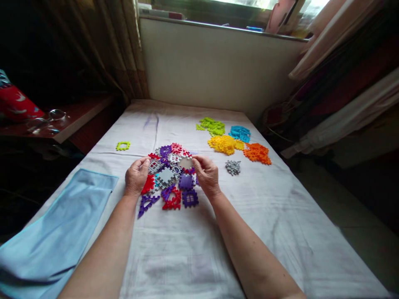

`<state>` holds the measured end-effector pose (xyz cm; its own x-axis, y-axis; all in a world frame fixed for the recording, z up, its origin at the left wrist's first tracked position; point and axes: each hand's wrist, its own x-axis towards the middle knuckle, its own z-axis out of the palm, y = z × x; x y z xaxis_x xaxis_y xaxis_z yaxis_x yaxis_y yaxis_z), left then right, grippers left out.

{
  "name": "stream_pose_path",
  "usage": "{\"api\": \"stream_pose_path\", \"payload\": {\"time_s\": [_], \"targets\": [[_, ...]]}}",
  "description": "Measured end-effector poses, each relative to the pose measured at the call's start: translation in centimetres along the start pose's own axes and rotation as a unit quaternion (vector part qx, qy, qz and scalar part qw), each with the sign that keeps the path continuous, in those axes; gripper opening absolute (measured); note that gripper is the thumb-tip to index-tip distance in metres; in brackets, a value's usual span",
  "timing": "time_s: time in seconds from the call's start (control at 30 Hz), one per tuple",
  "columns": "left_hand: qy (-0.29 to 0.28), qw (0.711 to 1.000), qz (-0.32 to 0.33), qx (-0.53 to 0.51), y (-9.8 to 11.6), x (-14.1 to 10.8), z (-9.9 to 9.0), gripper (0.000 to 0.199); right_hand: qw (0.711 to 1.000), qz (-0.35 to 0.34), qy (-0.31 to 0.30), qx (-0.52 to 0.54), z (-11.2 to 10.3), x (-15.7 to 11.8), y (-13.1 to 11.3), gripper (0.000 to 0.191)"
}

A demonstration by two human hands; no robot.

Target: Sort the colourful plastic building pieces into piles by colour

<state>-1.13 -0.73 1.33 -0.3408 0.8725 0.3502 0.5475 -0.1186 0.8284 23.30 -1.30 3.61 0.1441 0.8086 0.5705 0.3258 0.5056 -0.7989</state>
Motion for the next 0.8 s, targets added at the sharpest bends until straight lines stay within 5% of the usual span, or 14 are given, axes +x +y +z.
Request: {"api": "stream_pose_path", "payload": {"time_s": [0.13,0.43,0.8], "targets": [[-0.003,1.000,-0.004,0.002,0.0,0.0,0.0,0.043,0.995,0.086,0.048,-0.002,-3.3,2.1,2.4,0.030],[-0.004,1.000,0.000,0.022,0.2,-0.1,0.0,0.042,0.945,0.200,0.176,-0.191,-14.1,3.8,9.2,0.044],[-0.002,1.000,-0.003,0.018,0.3,-0.1,0.0,0.043,0.901,0.279,0.154,-0.294,-15.0,2.8,9.8,0.028]]}}
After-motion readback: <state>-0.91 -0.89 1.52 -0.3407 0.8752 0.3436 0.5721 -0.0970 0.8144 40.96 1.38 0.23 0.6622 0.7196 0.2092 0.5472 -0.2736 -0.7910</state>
